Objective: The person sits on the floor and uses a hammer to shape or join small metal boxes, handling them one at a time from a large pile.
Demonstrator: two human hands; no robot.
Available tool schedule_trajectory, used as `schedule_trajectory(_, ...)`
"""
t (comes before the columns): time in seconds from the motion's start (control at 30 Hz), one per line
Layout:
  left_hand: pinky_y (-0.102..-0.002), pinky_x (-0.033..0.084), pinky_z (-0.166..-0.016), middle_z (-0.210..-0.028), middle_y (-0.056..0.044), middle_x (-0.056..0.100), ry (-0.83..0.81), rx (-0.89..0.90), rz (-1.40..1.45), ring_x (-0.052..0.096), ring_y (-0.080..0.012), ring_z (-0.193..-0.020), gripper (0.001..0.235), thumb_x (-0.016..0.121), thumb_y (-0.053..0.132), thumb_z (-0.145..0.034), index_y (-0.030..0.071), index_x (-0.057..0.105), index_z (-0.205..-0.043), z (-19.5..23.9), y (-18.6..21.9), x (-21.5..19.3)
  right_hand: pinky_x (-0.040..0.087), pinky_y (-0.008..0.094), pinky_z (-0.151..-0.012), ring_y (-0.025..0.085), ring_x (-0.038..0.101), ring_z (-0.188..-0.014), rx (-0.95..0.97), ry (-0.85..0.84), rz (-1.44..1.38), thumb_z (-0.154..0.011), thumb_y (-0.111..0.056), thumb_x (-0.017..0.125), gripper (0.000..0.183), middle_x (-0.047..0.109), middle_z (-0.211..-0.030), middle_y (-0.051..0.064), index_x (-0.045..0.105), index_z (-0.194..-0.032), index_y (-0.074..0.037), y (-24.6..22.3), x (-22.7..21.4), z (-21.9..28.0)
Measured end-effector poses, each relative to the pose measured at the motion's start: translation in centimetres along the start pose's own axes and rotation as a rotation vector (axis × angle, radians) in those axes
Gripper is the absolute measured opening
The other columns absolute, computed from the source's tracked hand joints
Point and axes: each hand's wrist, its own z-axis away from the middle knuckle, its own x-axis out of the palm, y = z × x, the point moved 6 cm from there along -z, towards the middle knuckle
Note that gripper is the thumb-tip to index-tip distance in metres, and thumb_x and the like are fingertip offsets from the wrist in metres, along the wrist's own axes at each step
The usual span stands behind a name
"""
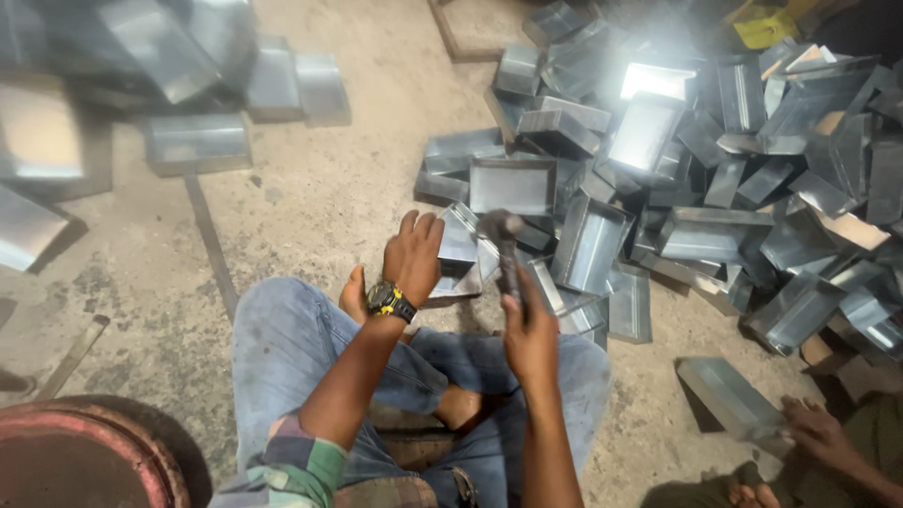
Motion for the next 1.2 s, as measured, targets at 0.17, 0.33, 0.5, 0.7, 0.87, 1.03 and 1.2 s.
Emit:
schedule_trajectory(0.17, -0.050, 0.047, -0.107, -0.141, -0.024, 0.057, 0.302, -0.243, 0.309, 0.050, -0.0409, -0.134, 0.065, 0.069, 0.001, -0.074, -0.003, 0.054, -0.138, 4.4, -6.3, 2.3, 0.045, 0.024, -0.052, 0.007, 0.053, -0.060, 0.037, 0.060, -0.380, -0.102, -0.017, 0.061, 0.050, 0.063, -0.077, 0.002, 0.054, -0.150, -0.009, 1.5, -1.1, 1.0)
schedule_trajectory(0.33, -0.052, 0.048, -0.096, -0.118, -0.014, 0.066, -0.096, -0.384, 0.220, 0.061, -0.0368, -0.114, 0.035, 0.064, 0.010, -0.089, 0.008, 0.062, -0.124, 4.4, -8.5, 6.8, 0.036, 0.025, -0.041, 0.009, 0.049, -0.049, -0.035, 0.164, -0.459, -0.101, -0.017, 0.057, 0.050, 0.062, -0.068, 0.006, 0.051, -0.149, -0.004, -1.3, -4.4, 2.3)
schedule_trajectory(0.5, -0.048, 0.044, -0.089, -0.101, -0.008, 0.064, -0.085, -0.045, -0.178, 0.060, -0.0295, -0.099, 0.033, 0.069, 0.014, -0.075, 0.011, 0.063, -0.107, 2.0, -3.9, 4.9, 0.041, 0.026, -0.051, 0.010, 0.051, -0.051, -0.332, 0.306, -0.667, -0.112, -0.024, 0.055, 0.050, 0.060, -0.075, 0.006, 0.041, -0.157, -0.010, -4.5, -8.2, 3.8)
schedule_trajectory(0.7, -0.048, 0.042, -0.086, -0.097, -0.009, 0.064, -0.168, -0.016, -0.241, 0.060, -0.0299, -0.096, 0.034, 0.071, 0.019, -0.070, 0.010, 0.063, -0.102, 1.0, -2.5, 3.6, 0.048, 0.027, -0.053, 0.018, 0.062, -0.065, -0.485, 0.125, -1.420, -0.109, -0.039, 0.056, 0.040, 0.067, -0.095, 0.010, 0.047, -0.143, -0.020, -1.2, -7.2, -0.4)
schedule_trajectory(0.87, -0.047, 0.042, -0.088, -0.095, -0.006, 0.064, -0.125, -0.010, -0.269, 0.060, -0.0284, -0.096, 0.025, 0.069, 0.013, -0.075, 0.012, 0.064, -0.100, 1.4, -2.8, 4.7, 0.036, 0.026, -0.056, 0.011, 0.045, -0.063, -0.151, 0.196, -0.507, -0.117, -0.031, 0.041, 0.031, 0.053, -0.081, 0.003, 0.056, -0.113, -0.004, 6.7, 3.6, -1.5)
schedule_trajectory(1.03, -0.047, 0.042, -0.088, -0.094, -0.006, 0.065, -0.098, -0.009, -0.264, 0.061, -0.0293, -0.096, 0.024, 0.069, 0.011, -0.075, 0.013, 0.064, -0.098, 0.9, -3.5, 3.9, 0.053, 0.027, -0.065, 0.007, 0.065, -0.075, 0.013, -0.025, 0.011, -0.107, -0.019, 0.053, 0.038, 0.068, -0.101, -0.001, 0.058, -0.143, -0.007, 9.5, 4.2, -1.8)
schedule_trajectory(1.2, -0.048, 0.042, -0.085, -0.093, -0.008, 0.065, -0.146, 0.044, -0.181, 0.060, -0.0316, -0.095, 0.033, 0.072, 0.016, -0.064, 0.011, 0.065, -0.097, 0.2, -2.8, 3.4, 0.039, 0.029, -0.045, 0.010, 0.049, -0.053, 0.031, 0.157, -0.374, -0.104, -0.020, 0.056, 0.044, 0.057, -0.070, 0.004, 0.054, -0.145, -0.004, 6.2, -1.7, 0.2)
